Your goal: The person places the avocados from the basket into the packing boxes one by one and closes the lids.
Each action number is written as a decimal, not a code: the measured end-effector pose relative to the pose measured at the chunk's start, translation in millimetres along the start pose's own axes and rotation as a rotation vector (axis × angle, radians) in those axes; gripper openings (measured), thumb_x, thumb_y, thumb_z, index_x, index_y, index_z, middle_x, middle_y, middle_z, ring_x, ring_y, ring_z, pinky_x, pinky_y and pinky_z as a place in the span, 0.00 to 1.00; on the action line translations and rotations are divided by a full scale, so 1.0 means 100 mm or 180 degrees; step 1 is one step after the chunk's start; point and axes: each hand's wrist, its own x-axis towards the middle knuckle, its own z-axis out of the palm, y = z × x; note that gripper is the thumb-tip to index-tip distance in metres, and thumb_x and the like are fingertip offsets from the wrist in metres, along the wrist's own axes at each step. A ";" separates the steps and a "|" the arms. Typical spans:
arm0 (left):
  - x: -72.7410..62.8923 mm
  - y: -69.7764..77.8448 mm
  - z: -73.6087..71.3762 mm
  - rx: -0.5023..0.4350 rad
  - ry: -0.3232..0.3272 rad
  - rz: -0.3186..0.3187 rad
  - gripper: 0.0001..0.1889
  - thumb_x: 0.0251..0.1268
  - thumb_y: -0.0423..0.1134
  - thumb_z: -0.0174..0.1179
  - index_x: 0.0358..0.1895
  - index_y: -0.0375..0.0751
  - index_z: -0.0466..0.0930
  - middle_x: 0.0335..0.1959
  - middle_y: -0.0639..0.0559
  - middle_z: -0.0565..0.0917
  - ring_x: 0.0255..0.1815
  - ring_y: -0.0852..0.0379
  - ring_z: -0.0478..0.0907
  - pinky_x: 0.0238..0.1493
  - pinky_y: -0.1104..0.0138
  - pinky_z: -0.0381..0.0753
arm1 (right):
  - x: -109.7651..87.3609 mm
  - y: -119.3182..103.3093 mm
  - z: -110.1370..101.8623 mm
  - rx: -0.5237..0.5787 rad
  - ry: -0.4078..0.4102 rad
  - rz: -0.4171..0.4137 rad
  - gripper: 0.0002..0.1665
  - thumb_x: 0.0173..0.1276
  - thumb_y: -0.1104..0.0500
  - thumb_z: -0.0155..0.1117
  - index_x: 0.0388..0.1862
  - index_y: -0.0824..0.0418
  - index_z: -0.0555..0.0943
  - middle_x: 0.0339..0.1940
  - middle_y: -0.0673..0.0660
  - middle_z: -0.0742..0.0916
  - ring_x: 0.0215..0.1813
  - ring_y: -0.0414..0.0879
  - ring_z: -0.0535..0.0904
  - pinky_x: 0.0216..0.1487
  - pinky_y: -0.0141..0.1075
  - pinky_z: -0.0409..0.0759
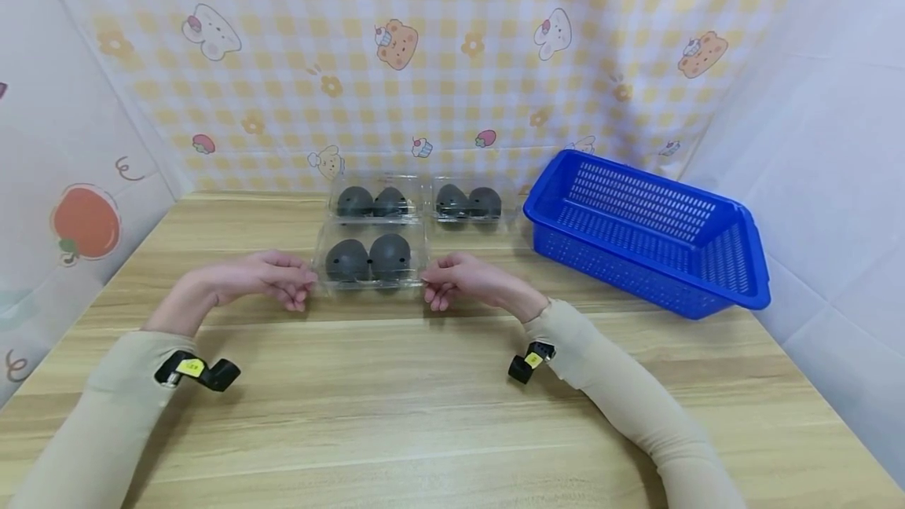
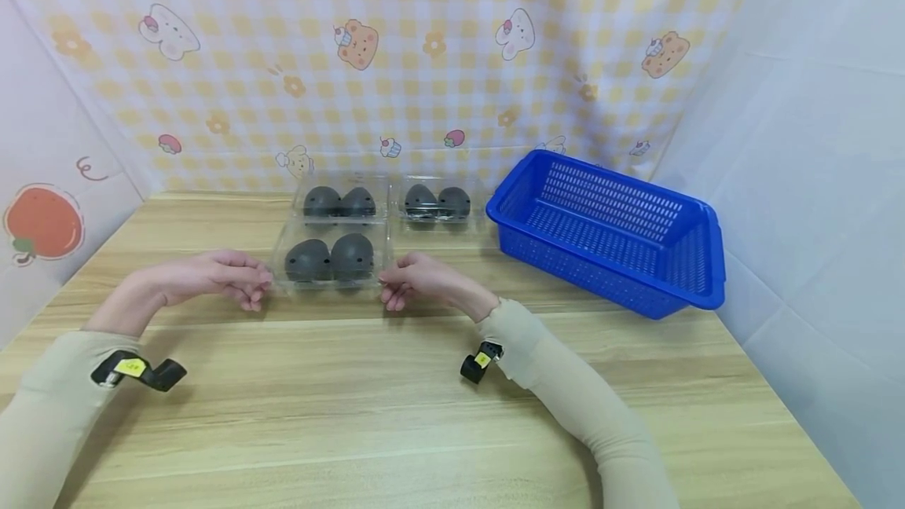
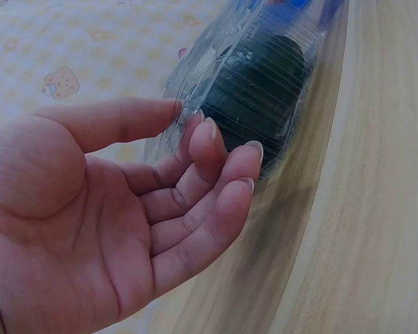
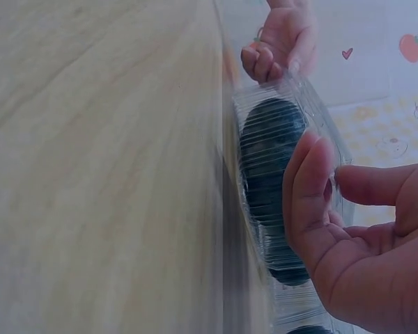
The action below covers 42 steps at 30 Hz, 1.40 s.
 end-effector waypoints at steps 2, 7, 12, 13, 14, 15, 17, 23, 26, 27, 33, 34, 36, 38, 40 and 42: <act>0.00 0.01 0.00 0.0002 0.0024 -0.0009 0.14 0.80 0.35 0.49 0.48 0.22 0.75 0.37 0.38 0.85 0.39 0.51 0.85 0.46 0.60 0.86 | 0.01 0.00 0.00 0.0012 0.0023 -0.0016 0.16 0.81 0.64 0.49 0.52 0.81 0.71 0.29 0.56 0.84 0.29 0.42 0.81 0.33 0.31 0.81; 0.01 0.01 -0.01 0.0058 0.0048 -0.0044 0.14 0.80 0.36 0.49 0.47 0.23 0.76 0.35 0.40 0.85 0.39 0.51 0.85 0.46 0.60 0.86 | 0.03 0.02 0.01 0.0039 0.0069 -0.0038 0.17 0.81 0.64 0.49 0.53 0.82 0.70 0.29 0.56 0.84 0.29 0.42 0.81 0.33 0.31 0.82; 0.01 0.02 0.00 0.0125 0.0089 -0.0118 0.15 0.80 0.37 0.50 0.48 0.23 0.76 0.36 0.40 0.85 0.39 0.51 0.84 0.47 0.60 0.85 | 0.03 0.03 0.01 0.0053 0.0078 -0.0049 0.18 0.81 0.63 0.50 0.53 0.81 0.71 0.29 0.57 0.84 0.29 0.43 0.81 0.33 0.31 0.81; 0.00 0.03 0.00 0.0144 0.0103 -0.0133 0.16 0.80 0.37 0.50 0.48 0.22 0.76 0.36 0.40 0.85 0.39 0.51 0.84 0.47 0.60 0.85 | 0.02 0.03 0.01 0.0049 0.0077 -0.0050 0.18 0.81 0.63 0.50 0.53 0.81 0.71 0.29 0.57 0.84 0.29 0.43 0.81 0.33 0.31 0.81; 0.00 0.03 0.00 0.0161 0.0116 -0.0143 0.16 0.80 0.38 0.50 0.48 0.21 0.76 0.36 0.40 0.84 0.39 0.51 0.84 0.47 0.60 0.85 | 0.02 0.03 0.01 0.0041 0.0072 -0.0053 0.18 0.81 0.62 0.50 0.53 0.80 0.71 0.29 0.57 0.84 0.29 0.43 0.81 0.33 0.31 0.82; 0.00 0.03 0.00 0.0179 0.0128 -0.0149 0.17 0.80 0.38 0.51 0.49 0.21 0.76 0.36 0.39 0.84 0.39 0.51 0.84 0.47 0.60 0.85 | 0.02 0.03 0.01 0.0031 0.0069 -0.0054 0.18 0.81 0.62 0.50 0.53 0.80 0.71 0.29 0.57 0.84 0.29 0.43 0.81 0.33 0.31 0.82; -0.01 0.05 0.01 0.0219 0.0151 -0.0157 0.17 0.80 0.38 0.51 0.49 0.20 0.76 0.36 0.38 0.84 0.39 0.51 0.84 0.47 0.59 0.85 | 0.02 0.03 0.00 0.0012 0.0068 -0.0055 0.18 0.81 0.61 0.51 0.53 0.79 0.72 0.29 0.57 0.84 0.29 0.43 0.81 0.33 0.31 0.81; -0.02 0.09 0.01 0.0451 0.0211 -0.0203 0.18 0.80 0.39 0.51 0.47 0.22 0.77 0.38 0.38 0.83 0.41 0.49 0.84 0.46 0.60 0.86 | 0.00 0.02 -0.01 -0.0019 0.0098 -0.0060 0.16 0.81 0.61 0.52 0.51 0.76 0.74 0.28 0.57 0.84 0.28 0.43 0.82 0.32 0.31 0.82; -0.03 0.13 0.02 0.0578 0.0269 -0.0279 0.18 0.80 0.41 0.51 0.47 0.23 0.77 0.38 0.39 0.83 0.42 0.48 0.84 0.46 0.60 0.85 | -0.02 0.00 -0.02 -0.0049 0.0122 -0.0070 0.17 0.81 0.61 0.52 0.52 0.77 0.74 0.28 0.57 0.84 0.28 0.43 0.82 0.32 0.31 0.82; -0.03 0.15 0.03 0.0613 0.0293 -0.0307 0.18 0.80 0.42 0.51 0.48 0.24 0.78 0.39 0.40 0.83 0.42 0.48 0.84 0.47 0.60 0.85 | -0.02 0.00 -0.02 -0.0079 0.0140 -0.0080 0.18 0.81 0.61 0.51 0.53 0.78 0.74 0.28 0.57 0.84 0.28 0.42 0.82 0.32 0.31 0.82; -0.08 0.20 0.07 0.0813 0.0545 -0.0338 0.19 0.78 0.42 0.54 0.55 0.24 0.75 0.42 0.42 0.83 0.44 0.48 0.81 0.48 0.61 0.83 | -0.09 -0.07 -0.08 -0.0374 0.0375 -0.0084 0.20 0.81 0.60 0.51 0.55 0.80 0.75 0.31 0.63 0.86 0.27 0.42 0.82 0.32 0.32 0.83; -0.09 0.21 0.07 0.0835 0.0601 -0.0331 0.19 0.78 0.41 0.54 0.56 0.24 0.73 0.43 0.42 0.82 0.44 0.49 0.81 0.48 0.61 0.83 | -0.11 -0.09 -0.09 -0.0426 0.0419 -0.0075 0.21 0.81 0.60 0.51 0.56 0.80 0.75 0.33 0.66 0.86 0.27 0.42 0.83 0.33 0.32 0.83; -0.10 0.22 0.09 0.0845 0.0702 -0.0324 0.20 0.77 0.41 0.56 0.58 0.25 0.71 0.44 0.43 0.80 0.43 0.50 0.79 0.48 0.61 0.83 | -0.14 -0.12 -0.13 -0.0549 0.0522 -0.0077 0.22 0.80 0.60 0.52 0.57 0.81 0.74 0.36 0.72 0.86 0.28 0.43 0.84 0.34 0.34 0.85; -0.11 0.24 0.10 0.0843 0.0778 -0.0299 0.21 0.76 0.40 0.57 0.59 0.24 0.69 0.44 0.43 0.78 0.42 0.51 0.77 0.47 0.61 0.83 | -0.17 -0.16 -0.16 -0.0670 0.0629 -0.0110 0.22 0.80 0.60 0.53 0.58 0.81 0.74 0.40 0.76 0.85 0.29 0.45 0.85 0.36 0.37 0.86; -0.11 0.26 0.12 0.0854 0.0844 -0.0290 0.21 0.76 0.39 0.56 0.60 0.24 0.67 0.45 0.42 0.76 0.42 0.51 0.76 0.47 0.61 0.82 | -0.21 -0.20 -0.19 -0.0802 0.0729 -0.0161 0.23 0.80 0.59 0.53 0.59 0.80 0.74 0.42 0.76 0.85 0.30 0.47 0.85 0.38 0.39 0.87; -0.11 0.28 0.13 0.0879 0.0912 -0.0285 0.21 0.77 0.38 0.54 0.60 0.23 0.66 0.45 0.41 0.76 0.42 0.51 0.76 0.46 0.60 0.82 | -0.25 -0.24 -0.22 -0.0940 0.0830 -0.0209 0.22 0.80 0.58 0.53 0.59 0.78 0.74 0.42 0.74 0.85 0.32 0.48 0.85 0.38 0.40 0.87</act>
